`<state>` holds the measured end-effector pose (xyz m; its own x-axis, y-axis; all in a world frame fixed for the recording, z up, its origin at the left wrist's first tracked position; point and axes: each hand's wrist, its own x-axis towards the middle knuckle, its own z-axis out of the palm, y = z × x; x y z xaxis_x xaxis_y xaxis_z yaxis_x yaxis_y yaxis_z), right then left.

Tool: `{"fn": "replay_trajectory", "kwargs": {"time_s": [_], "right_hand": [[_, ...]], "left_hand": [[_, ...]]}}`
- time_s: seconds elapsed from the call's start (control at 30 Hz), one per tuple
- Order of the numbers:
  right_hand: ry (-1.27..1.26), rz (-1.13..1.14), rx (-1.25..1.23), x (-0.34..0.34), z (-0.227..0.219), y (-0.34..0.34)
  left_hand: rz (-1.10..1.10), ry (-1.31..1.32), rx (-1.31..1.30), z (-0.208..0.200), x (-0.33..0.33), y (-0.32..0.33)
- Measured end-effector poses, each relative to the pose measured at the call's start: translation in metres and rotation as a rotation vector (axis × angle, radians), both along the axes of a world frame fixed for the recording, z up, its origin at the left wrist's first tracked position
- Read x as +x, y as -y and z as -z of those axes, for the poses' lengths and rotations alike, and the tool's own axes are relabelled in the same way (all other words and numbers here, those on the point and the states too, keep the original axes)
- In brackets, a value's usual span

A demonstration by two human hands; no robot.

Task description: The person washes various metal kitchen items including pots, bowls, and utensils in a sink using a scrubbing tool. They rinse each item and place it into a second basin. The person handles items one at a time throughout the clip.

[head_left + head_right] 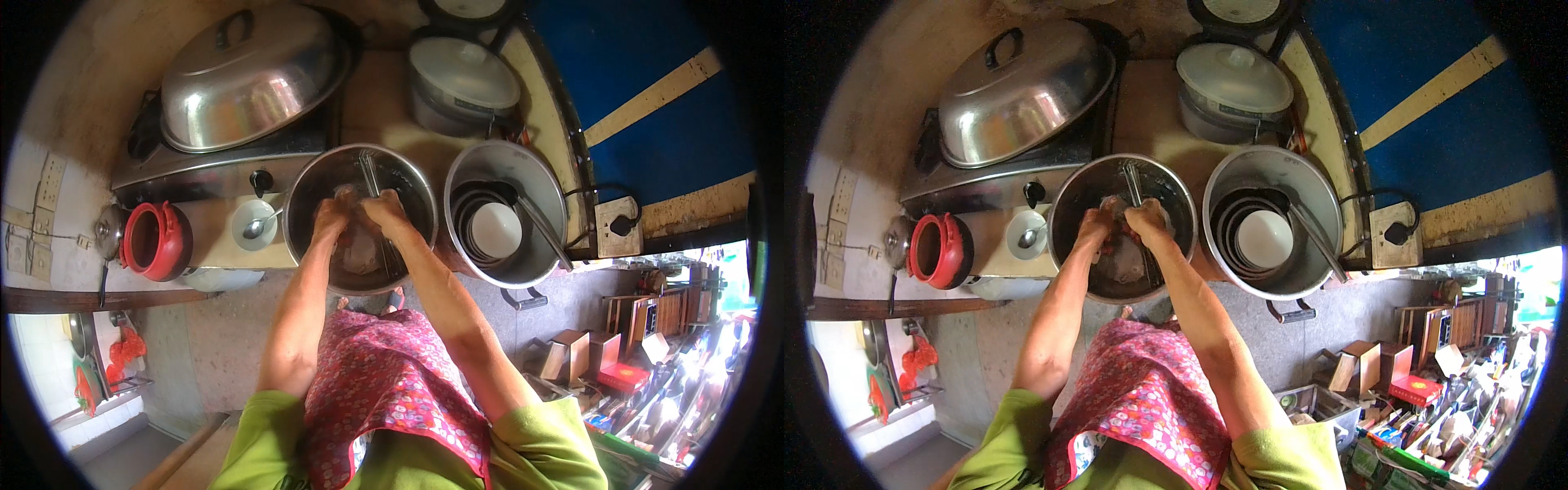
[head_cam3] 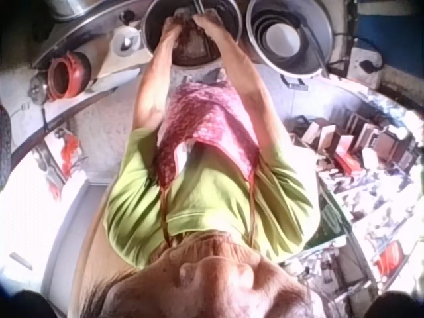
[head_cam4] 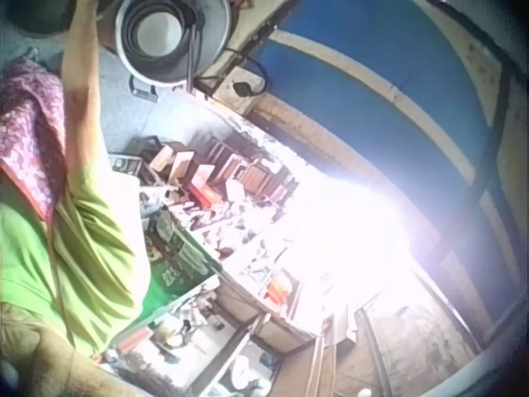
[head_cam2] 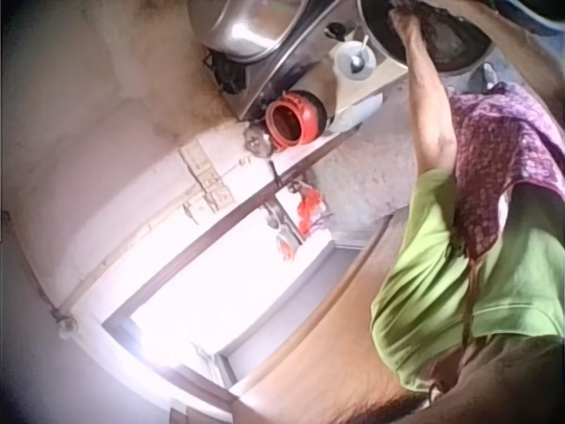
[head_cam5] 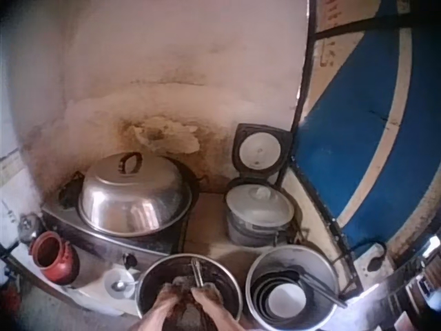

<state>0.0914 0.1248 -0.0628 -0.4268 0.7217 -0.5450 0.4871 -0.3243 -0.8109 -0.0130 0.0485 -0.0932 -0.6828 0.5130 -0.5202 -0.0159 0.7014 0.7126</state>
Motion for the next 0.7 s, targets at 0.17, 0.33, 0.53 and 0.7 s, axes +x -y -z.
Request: {"fn": "replay_trajectory", "kwargs": {"time_s": [0.17,0.33,0.53,0.7], "right_hand": [[-0.089,-0.073,0.037,0.004,0.01,-0.002],[-0.083,-0.301,0.32,0.013,0.019,-0.011],[0.257,-0.477,0.484,0.0,-0.002,-0.007],[0.231,-0.402,0.63,-0.004,-0.005,0.004]], "left_hand": [[0.124,-0.288,0.018,0.058,-0.01,0.002],[0.23,-0.365,0.112,0.001,0.006,0.012],[0.285,-0.4,-0.189,-0.019,0.006,0.003],[0.449,-0.41,-0.214,-0.003,0.007,0.005]]}}
